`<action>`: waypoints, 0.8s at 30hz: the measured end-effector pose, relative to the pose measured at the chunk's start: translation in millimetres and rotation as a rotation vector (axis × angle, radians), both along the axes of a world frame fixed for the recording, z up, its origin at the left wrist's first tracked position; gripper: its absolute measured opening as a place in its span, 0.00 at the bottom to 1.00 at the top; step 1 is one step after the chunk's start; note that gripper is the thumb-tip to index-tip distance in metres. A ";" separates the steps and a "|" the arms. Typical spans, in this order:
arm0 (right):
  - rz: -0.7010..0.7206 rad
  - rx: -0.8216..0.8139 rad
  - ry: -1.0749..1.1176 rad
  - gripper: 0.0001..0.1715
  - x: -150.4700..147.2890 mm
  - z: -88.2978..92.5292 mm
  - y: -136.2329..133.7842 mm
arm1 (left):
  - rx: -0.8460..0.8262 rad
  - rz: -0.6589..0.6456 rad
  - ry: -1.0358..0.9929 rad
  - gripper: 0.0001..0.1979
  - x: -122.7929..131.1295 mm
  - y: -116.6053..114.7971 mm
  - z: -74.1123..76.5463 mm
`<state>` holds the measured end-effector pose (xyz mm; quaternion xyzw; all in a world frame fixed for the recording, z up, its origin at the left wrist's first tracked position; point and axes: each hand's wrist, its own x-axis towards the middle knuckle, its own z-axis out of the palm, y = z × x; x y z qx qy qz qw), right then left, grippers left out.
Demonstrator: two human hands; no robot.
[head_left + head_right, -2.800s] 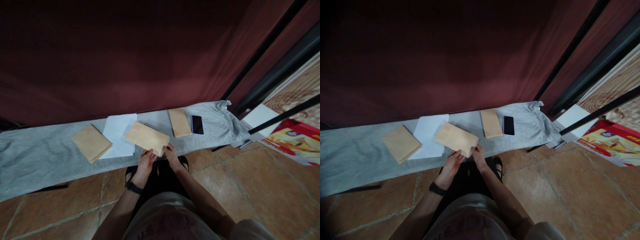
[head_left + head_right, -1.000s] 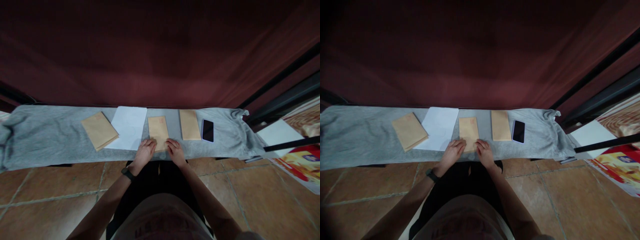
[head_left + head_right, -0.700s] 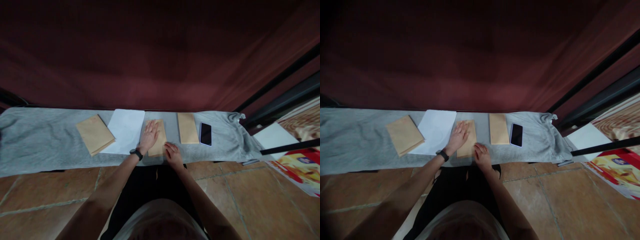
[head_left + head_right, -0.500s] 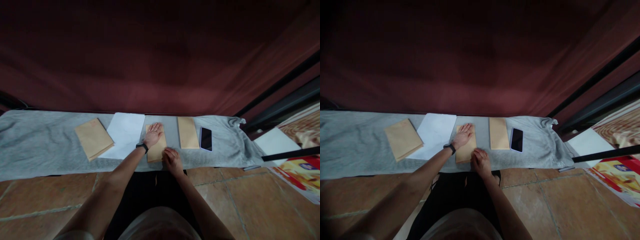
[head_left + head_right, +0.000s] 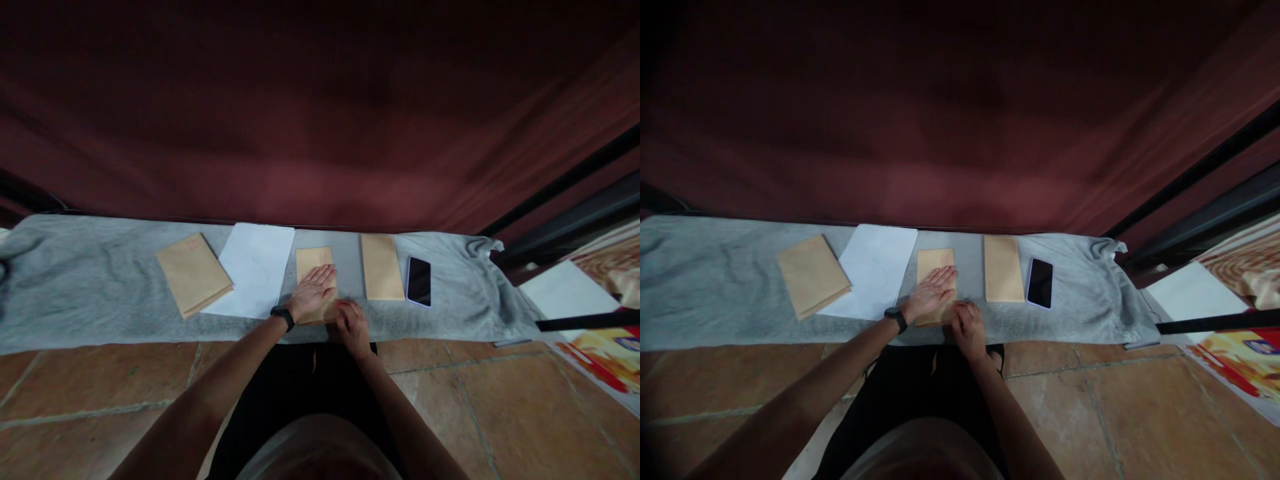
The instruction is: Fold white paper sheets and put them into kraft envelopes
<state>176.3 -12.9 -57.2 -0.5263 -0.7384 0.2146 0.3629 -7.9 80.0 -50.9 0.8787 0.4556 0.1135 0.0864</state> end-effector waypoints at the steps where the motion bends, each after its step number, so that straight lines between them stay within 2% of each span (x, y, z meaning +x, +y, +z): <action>1: -0.023 -0.006 0.022 0.16 -0.6 -0.6 -0.7 | -0.004 -0.011 -0.001 0.29 0.7 -7.5 0.2; 5: -0.081 -0.011 0.132 0.17 0.8 0.4 1.4 | -0.024 -0.062 -0.017 0.29 1.5 -40.6 4.8; 8: -0.002 0.014 0.151 0.20 4.4 5.2 12.4 | -0.035 -0.110 -0.033 0.30 -1.8 -66.4 9.4; 10: 0.107 0.032 0.069 0.21 4.7 9.3 24.5 | -0.040 -0.129 -0.040 0.30 -5.2 -82.5 10.4; 14: 0.303 0.051 -0.231 0.23 -6.0 12.3 55.0 | -0.031 -0.105 -0.035 0.28 -9.2 -107.9 7.2; 18: 0.324 0.069 -0.411 0.26 -25.5 5.7 88.6 | -0.017 -0.077 -0.035 0.29 -8.9 -118.9 6.7; 24: 0.289 0.072 -0.475 0.28 -43.5 2.3 140.2 | -0.035 -0.101 -0.071 0.29 -10.7 -116.7 14.6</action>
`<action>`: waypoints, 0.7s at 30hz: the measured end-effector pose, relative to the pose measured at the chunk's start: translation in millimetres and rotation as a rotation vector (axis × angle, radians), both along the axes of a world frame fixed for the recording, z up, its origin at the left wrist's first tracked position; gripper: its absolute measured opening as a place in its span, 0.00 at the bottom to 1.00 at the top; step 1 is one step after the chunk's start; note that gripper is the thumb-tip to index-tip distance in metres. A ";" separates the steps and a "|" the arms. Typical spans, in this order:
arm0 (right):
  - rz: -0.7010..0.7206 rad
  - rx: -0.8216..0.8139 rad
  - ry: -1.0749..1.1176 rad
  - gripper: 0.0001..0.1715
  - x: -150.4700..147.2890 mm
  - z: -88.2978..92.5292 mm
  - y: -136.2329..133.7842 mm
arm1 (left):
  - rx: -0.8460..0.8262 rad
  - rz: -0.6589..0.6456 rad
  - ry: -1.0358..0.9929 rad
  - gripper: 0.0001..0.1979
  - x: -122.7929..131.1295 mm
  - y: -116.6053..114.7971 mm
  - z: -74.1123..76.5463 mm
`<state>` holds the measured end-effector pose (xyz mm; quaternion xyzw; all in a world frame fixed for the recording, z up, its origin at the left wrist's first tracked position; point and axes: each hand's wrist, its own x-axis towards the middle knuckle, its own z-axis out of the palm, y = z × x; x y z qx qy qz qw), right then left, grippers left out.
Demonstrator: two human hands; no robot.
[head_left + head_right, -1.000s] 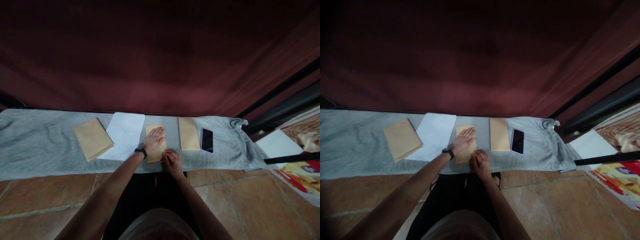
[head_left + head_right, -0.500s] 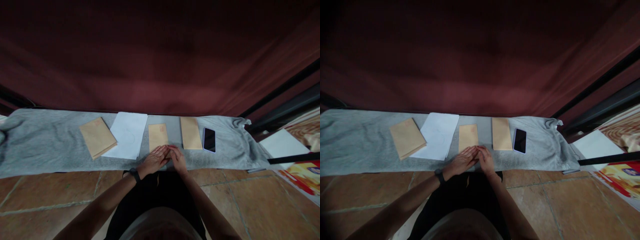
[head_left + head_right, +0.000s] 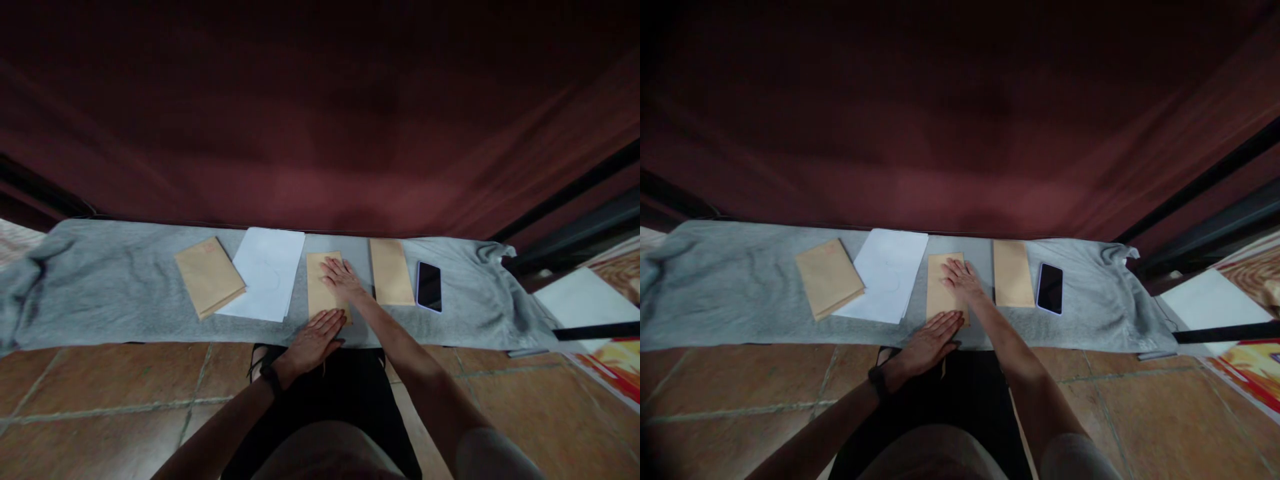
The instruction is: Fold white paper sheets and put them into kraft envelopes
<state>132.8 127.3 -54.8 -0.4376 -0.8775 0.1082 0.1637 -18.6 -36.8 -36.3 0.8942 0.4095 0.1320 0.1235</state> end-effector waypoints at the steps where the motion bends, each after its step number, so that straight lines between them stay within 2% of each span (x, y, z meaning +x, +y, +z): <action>1: -0.019 -0.008 -0.008 0.28 -1.6 0.9 6.6 | -0.009 -0.004 -0.010 0.28 -0.4 0.5 0.7; 4: -0.074 -0.026 -0.010 0.29 -6.5 3.4 17.4 | -0.037 -0.007 -0.037 0.28 -1.2 1.3 1.4; 8: -0.084 0.021 0.033 0.29 -13.6 2.6 9.6 | -0.055 -0.015 -0.048 0.27 -2.3 1.7 1.2; 13: -0.020 0.006 0.015 0.30 -9.8 -2.7 -17.4 | -0.051 0.005 -0.050 0.25 -3.4 1.5 0.3; 21: 0.101 0.000 0.033 0.29 24.0 -4.8 -76.9 | -0.041 0.036 -0.072 0.24 -8.3 -9.4 -8.3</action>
